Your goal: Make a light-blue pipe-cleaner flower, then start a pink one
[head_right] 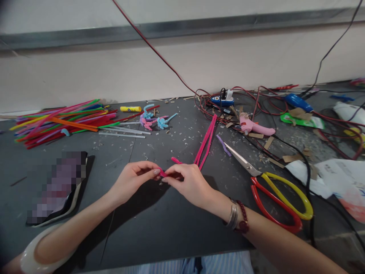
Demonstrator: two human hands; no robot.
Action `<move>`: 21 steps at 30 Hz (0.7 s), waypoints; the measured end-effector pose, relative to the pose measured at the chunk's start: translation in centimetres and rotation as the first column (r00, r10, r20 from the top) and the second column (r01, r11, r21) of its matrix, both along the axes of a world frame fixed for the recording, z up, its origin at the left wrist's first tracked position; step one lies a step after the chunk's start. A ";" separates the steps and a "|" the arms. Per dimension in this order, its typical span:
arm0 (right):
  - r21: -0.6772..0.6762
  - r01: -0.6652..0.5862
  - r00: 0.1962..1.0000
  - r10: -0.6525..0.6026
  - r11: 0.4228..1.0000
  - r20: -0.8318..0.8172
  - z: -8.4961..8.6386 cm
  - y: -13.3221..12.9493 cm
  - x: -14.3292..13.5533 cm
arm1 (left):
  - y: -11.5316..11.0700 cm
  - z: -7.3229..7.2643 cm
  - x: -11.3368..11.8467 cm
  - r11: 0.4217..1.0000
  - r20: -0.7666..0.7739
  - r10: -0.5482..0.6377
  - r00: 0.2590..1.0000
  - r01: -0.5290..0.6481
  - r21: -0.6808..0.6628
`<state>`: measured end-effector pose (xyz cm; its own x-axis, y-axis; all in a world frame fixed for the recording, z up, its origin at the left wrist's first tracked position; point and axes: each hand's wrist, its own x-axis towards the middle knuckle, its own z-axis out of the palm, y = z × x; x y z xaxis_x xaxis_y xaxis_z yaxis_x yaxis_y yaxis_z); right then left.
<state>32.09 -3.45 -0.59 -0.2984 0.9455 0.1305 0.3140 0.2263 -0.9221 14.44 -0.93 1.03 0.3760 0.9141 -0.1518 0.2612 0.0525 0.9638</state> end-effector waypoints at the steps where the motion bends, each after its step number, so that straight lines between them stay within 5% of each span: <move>1: -0.012 0.002 1.000 -0.002 1.000 0.002 -0.1 0.0 0.0 | 0.0 0.0 0.0 1.000 -0.006 -0.009 1.000 0.009 0.000; 8: -0.330 -0.134 0.978 0.070 0.934 -0.198 0.3 0.4 0.2 | -0.2 0.1 -0.3 0.995 -0.060 -0.037 0.998 0.042 0.095; 13: -0.438 -0.227 0.948 0.094 0.870 -0.304 0.6 0.7 0.4 | -0.4 0.5 -0.3 0.994 -0.086 -0.037 0.996 0.046 0.103; 18: -0.464 -0.266 0.926 0.091 0.845 -0.366 0.6 0.8 0.6 | 0.2 0.0 -0.6 0.993 0.099 -0.096 0.990 0.102 -0.063; 21: -0.473 -0.255 0.927 0.073 0.843 -0.368 0.5 0.8 0.7 | 0.6 -0.3 -1.0 0.996 0.210 -0.058 0.976 0.070 -0.049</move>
<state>32.83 -2.61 -0.11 -0.4813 0.8449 -0.2335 -0.0205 -0.2772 -0.9606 13.45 -0.30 0.75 0.4622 0.8794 -0.1140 0.0598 0.0974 0.9935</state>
